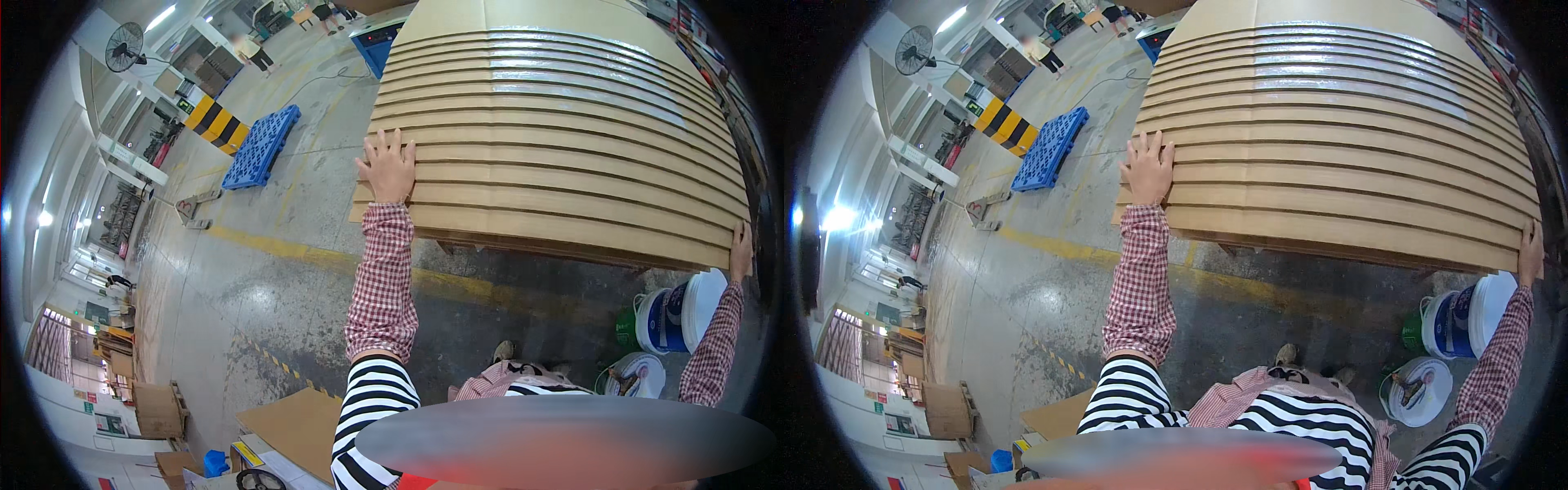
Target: Applying glue with a brush to the edges of a stack of folded cardboard sheets.
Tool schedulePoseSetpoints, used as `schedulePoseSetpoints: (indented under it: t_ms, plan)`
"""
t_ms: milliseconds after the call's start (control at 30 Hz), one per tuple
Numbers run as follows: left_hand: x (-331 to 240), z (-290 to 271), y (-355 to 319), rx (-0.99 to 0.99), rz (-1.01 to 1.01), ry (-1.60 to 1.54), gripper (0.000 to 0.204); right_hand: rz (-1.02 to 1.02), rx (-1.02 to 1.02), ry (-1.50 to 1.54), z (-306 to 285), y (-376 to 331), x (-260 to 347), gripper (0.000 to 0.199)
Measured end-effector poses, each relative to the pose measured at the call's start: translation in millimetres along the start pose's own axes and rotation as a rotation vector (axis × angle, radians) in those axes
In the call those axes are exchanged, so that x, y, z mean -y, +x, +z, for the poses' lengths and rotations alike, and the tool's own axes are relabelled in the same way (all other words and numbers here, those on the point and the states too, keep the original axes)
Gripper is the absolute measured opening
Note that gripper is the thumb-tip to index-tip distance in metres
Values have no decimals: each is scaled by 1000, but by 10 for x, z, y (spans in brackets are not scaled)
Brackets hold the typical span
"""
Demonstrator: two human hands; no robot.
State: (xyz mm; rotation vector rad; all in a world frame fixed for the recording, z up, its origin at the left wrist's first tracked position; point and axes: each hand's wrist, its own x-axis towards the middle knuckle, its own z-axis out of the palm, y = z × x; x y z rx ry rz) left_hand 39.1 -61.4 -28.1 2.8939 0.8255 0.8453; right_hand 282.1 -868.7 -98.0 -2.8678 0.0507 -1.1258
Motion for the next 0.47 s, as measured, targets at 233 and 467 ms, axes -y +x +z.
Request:
schedulePoseSetpoints:
  t_ms: [233, 467]
  plan:
    - [126, -72, -159, -241, 144, -184, 36, -22, -8, -21, 103, 66, 525, 46]
    - [-943, -1226, -710, -664, 308, -744, 16, -507, 194, -354, 581, 355, -242, 41]
